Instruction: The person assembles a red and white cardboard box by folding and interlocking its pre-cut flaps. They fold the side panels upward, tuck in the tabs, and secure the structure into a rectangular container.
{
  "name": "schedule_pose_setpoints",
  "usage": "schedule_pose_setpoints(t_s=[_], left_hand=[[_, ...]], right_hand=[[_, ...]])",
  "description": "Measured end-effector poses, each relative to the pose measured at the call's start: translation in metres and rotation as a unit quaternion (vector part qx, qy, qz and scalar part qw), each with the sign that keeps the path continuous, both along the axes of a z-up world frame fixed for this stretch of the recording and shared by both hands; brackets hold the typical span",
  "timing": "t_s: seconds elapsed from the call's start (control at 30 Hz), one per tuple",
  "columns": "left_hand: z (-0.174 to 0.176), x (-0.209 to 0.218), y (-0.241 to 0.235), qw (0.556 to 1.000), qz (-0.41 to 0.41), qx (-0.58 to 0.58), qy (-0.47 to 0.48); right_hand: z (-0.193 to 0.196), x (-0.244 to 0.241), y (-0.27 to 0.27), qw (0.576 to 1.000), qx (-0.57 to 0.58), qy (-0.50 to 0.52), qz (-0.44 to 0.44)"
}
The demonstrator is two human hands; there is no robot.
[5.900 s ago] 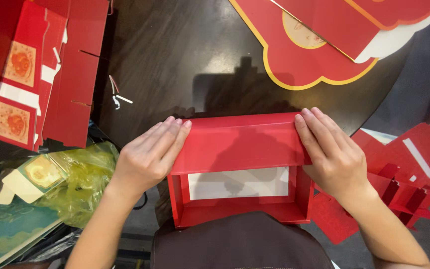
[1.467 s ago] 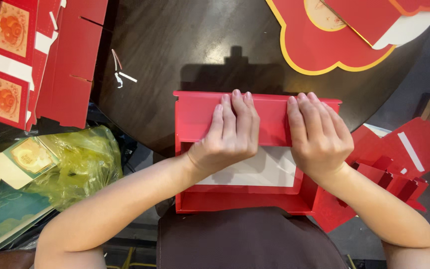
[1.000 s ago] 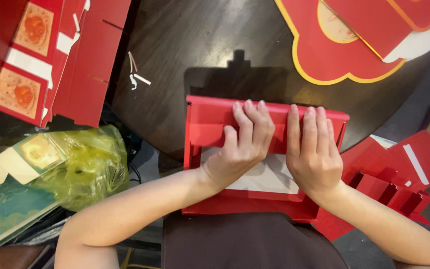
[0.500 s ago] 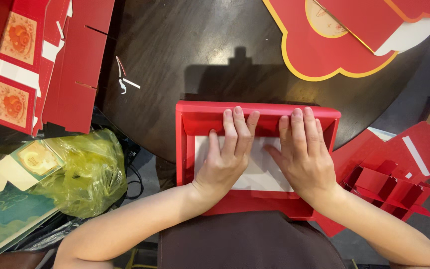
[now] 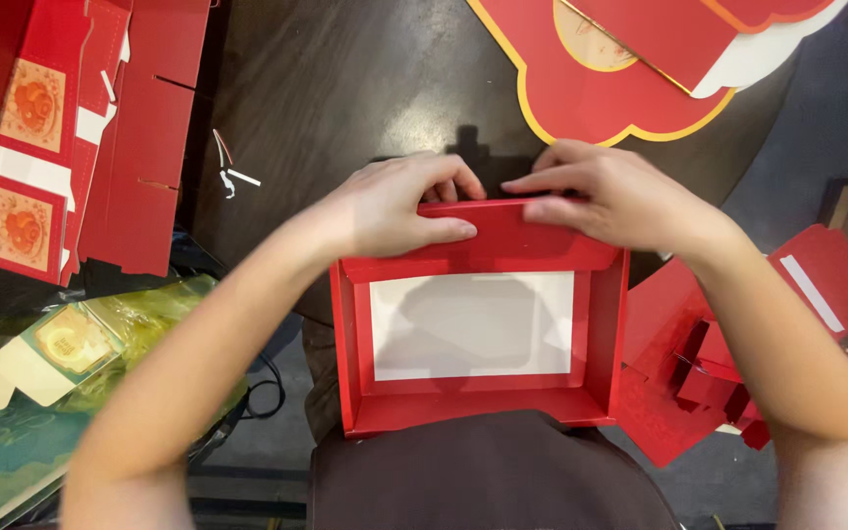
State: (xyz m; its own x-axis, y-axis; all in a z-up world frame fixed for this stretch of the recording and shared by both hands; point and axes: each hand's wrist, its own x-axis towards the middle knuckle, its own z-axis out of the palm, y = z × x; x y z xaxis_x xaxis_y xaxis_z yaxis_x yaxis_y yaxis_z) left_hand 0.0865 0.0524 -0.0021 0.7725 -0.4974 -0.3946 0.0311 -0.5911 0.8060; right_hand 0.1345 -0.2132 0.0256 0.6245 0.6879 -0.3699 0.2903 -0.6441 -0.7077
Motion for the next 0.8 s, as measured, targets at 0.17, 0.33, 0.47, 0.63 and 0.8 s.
schedule_pose_setpoints(t_s=[0.17, 0.33, 0.47, 0.63, 0.8], left_hand=[[-0.008, 0.008, -0.004, 0.998, -0.051, -0.003, 0.048], [-0.016, 0.001, -0.007, 0.995, -0.097, 0.011, -0.016], [-0.014, -0.006, -0.008, 0.990, -0.088, 0.023, -0.110], [-0.015, -0.020, -0.012, 0.940, -0.067, 0.015, -0.333], [-0.017, -0.023, -0.006, 0.933, -0.076, 0.063, -0.346]], right_hand=[[-0.009, 0.000, -0.004, 0.997, -0.012, 0.001, 0.080], [-0.012, -0.006, -0.009, 0.990, 0.014, -0.038, 0.132], [-0.015, -0.005, -0.005, 0.990, -0.010, -0.058, 0.125], [-0.018, -0.007, -0.006, 0.981, -0.035, -0.129, 0.141], [-0.019, -0.011, -0.005, 0.977, -0.023, -0.161, 0.141]])
